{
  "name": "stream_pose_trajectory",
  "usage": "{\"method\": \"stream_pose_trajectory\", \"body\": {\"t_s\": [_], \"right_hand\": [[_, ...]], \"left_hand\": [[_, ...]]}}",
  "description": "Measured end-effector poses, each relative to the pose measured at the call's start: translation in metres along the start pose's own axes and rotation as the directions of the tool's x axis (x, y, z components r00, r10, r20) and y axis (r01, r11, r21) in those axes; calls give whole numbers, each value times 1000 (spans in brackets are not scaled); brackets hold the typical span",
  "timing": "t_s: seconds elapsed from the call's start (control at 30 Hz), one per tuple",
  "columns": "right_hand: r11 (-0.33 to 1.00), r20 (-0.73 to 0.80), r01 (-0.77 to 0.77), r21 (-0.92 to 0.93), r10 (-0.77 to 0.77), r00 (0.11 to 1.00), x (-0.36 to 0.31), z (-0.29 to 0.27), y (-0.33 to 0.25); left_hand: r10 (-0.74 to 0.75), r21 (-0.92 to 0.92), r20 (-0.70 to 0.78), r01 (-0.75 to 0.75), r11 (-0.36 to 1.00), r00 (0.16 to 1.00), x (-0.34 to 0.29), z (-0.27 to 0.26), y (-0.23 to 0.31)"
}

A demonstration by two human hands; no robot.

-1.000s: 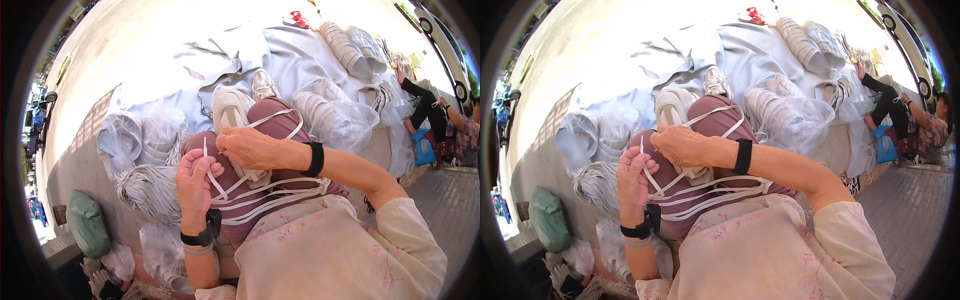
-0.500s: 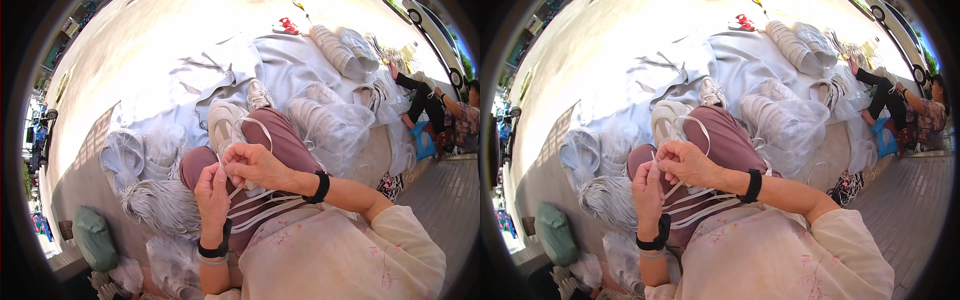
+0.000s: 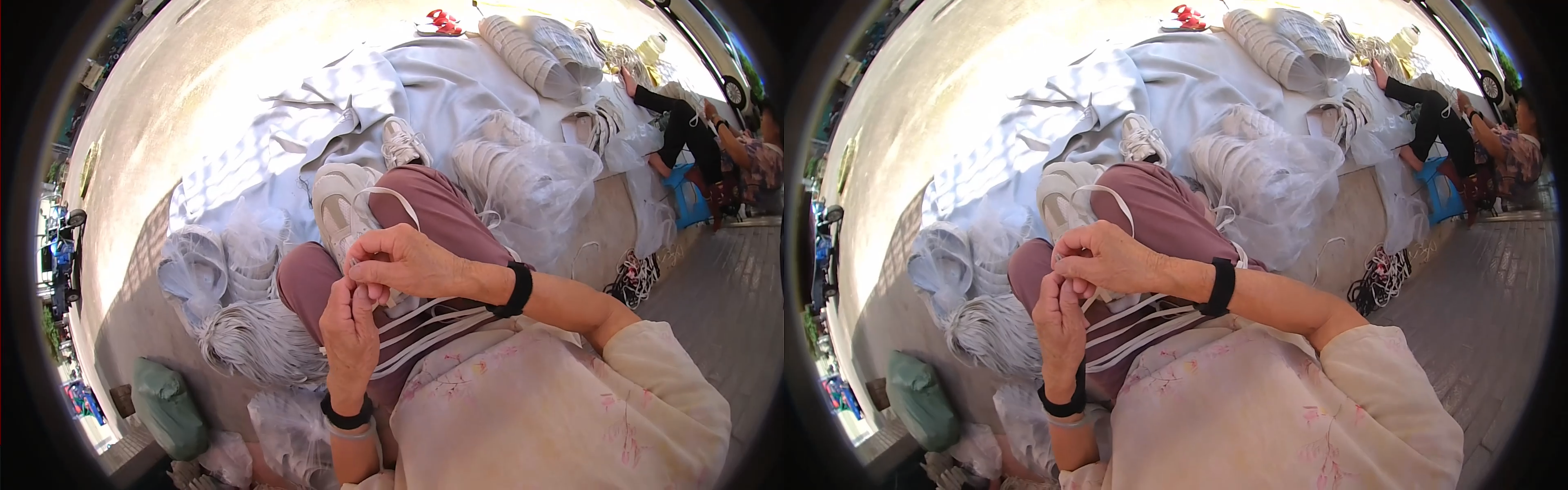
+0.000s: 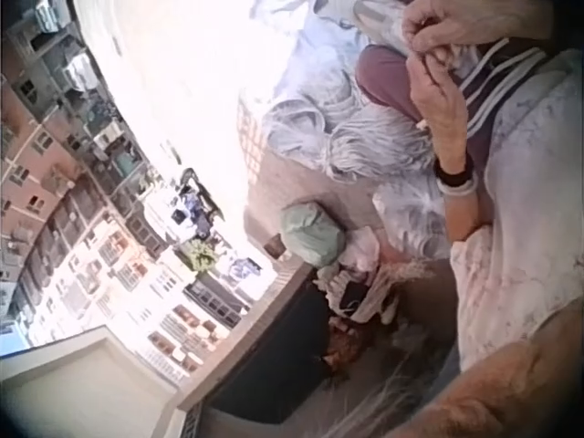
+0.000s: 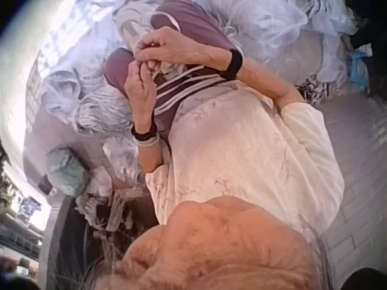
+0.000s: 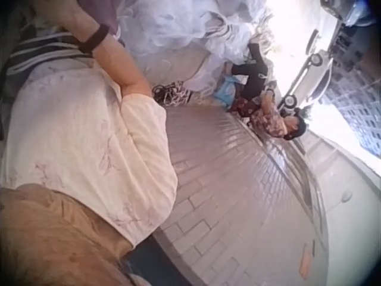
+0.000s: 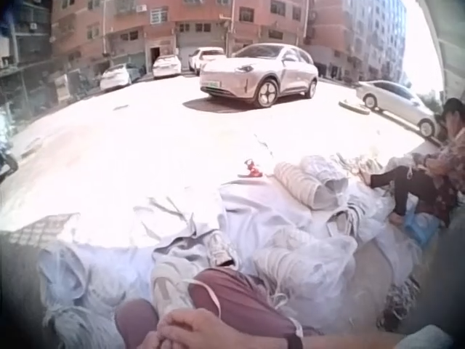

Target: The recorder is lacing and tying pairs of white athletic shoes while sitting outdoors.

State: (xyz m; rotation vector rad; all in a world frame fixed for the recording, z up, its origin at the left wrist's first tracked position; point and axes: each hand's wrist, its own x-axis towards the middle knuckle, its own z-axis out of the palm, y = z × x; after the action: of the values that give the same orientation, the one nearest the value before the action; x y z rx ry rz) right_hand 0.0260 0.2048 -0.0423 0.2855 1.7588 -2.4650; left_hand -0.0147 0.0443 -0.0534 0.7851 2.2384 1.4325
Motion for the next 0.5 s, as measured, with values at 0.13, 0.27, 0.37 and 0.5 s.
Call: {"method": "stream_pose_trajectory", "body": {"t_s": [0.13,0.27,0.37,0.5], "right_hand": [[998,-31,47,-48,-49,998,6,3,-4],[964,-99,145,-224,-171,980,4,0,-6],[911,-178,137,-389,-220,959,-5,-20,-9],[880,-175,53,-473,-152,973,-13,-31,1]], "left_hand": [[182,65,52,-186,980,982,-3,0,-12],[-135,-172,2,133,976,991,-9,-25,9],[-305,-633,-250,83,769,919,-16,-75,41],[-92,-553,-636,-369,747,766,-66,-205,68]]}}
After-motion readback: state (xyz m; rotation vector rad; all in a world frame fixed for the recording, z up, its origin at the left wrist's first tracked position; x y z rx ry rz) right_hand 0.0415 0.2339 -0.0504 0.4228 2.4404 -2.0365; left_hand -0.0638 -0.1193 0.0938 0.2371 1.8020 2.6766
